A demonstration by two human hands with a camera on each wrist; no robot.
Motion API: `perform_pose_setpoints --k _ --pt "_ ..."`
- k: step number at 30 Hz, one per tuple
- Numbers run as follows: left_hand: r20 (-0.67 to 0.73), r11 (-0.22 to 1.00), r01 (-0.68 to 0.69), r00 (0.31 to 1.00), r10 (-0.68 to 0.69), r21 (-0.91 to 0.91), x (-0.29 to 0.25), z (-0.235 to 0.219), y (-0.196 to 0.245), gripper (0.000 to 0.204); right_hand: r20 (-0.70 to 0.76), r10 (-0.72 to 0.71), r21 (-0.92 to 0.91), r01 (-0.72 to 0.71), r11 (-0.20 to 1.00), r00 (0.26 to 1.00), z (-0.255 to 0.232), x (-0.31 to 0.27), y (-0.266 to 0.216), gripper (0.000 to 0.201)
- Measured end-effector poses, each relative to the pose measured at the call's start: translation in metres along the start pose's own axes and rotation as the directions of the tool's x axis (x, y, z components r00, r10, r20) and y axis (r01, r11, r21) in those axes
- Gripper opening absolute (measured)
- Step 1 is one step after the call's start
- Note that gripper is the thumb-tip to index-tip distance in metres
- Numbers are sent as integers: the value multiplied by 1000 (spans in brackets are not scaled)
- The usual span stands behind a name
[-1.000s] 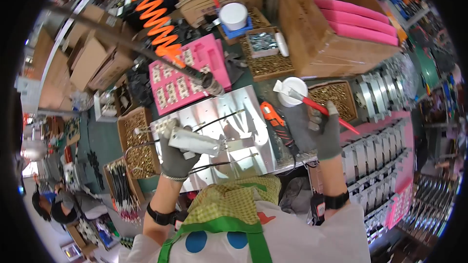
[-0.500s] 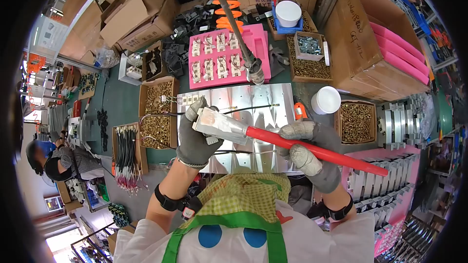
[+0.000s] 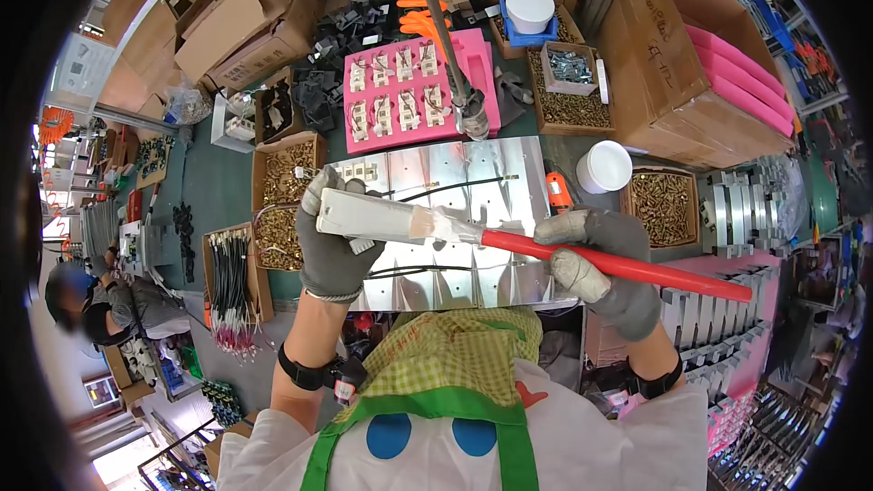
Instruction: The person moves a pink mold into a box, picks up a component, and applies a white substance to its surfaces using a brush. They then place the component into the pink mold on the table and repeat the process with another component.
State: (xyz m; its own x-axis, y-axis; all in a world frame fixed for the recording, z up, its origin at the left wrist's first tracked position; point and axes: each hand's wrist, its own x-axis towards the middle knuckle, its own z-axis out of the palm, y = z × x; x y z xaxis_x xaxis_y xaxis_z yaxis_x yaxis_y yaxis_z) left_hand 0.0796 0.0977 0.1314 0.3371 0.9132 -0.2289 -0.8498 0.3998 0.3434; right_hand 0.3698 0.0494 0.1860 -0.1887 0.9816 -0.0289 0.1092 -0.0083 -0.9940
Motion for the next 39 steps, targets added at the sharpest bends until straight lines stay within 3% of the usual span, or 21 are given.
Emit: perform_pose_setpoints --k 7,11,13,15,17,19,20,22,23,26,27,30,31,34,35,36,38,39 --pt "93 991 -118 988 124 -67 -6 -9 -3 47 -37 -62 264 70 962 997 28 -2 -13 30" --pt "102 979 -204 973 206 -28 -9 -11 -2 64 23 -96 41 95 995 995 25 3 -4 27" --pt "33 958 -259 966 257 120 -11 -7 0 49 30 -146 -7 146 989 989 17 0 -1 26" --pt "15 830 -366 918 397 422 -11 14 -6 20 60 -161 -24 163 986 985 5 -3 2 26" --pt "77 659 -388 890 449 645 -13 15 -8 28 -17 -130 102 131 986 991 9 -3 -2 27" --pt "218 448 -411 880 422 794 -16 0 -9 61 -52 -134 270 143 952 990 23 0 -11 27" --pt "305 307 -447 858 414 840 -17 -5 -10 73 -42 -79 252 87 964 996 30 3 -15 26" --pt "547 -91 -558 746 379 825 -18 -10 -10 76 -21 29 218 -24 976 999 39 7 -21 26" --pt "502 10 -551 767 400 834 -18 -11 -11 74 7 112 267 -110 957 994 37 8 -20 27" --pt "284 366 -449 861 422 815 -22 -5 -10 70 -16 49 196 -45 980 999 23 -2 -1 26" --pt "287 330 -443 858 426 833 -21 -8 -7 68 -35 28 126 -23 992 999 18 -6 0 25" --pt "317 205 -451 824 469 869 -18 -14 -5 61 -78 78 166 -64 984 994 7 -13 -2 24" --pt "343 150 -470 794 501 870 -19 -8 -9 59 -122 56 193 -32 981 991 11 -15 -4 24" --pt "367 60 -437 814 450 897 -23 -2 -6 56 -107 -99 188 118 975 989 34 -10 -6 24" --pt "430 -71 -444 796 426 893 -24 -5 -1 57 -135 -7 165 30 986 991 41 -10 -16 25" --pt "488 -199 -446 777 397 872 -24 -8 1 58 -115 -51 83 60 995 992 36 -11 -14 25" --pt "426 -30 -462 788 444 886 -27 -15 2 59 -49 -132 -80 128 989 990 21 -13 -9 26" --pt "350 173 -465 821 451 868 -28 -15 1 59 -72 -157 -34 154 987 985 25 -13 -10 26"
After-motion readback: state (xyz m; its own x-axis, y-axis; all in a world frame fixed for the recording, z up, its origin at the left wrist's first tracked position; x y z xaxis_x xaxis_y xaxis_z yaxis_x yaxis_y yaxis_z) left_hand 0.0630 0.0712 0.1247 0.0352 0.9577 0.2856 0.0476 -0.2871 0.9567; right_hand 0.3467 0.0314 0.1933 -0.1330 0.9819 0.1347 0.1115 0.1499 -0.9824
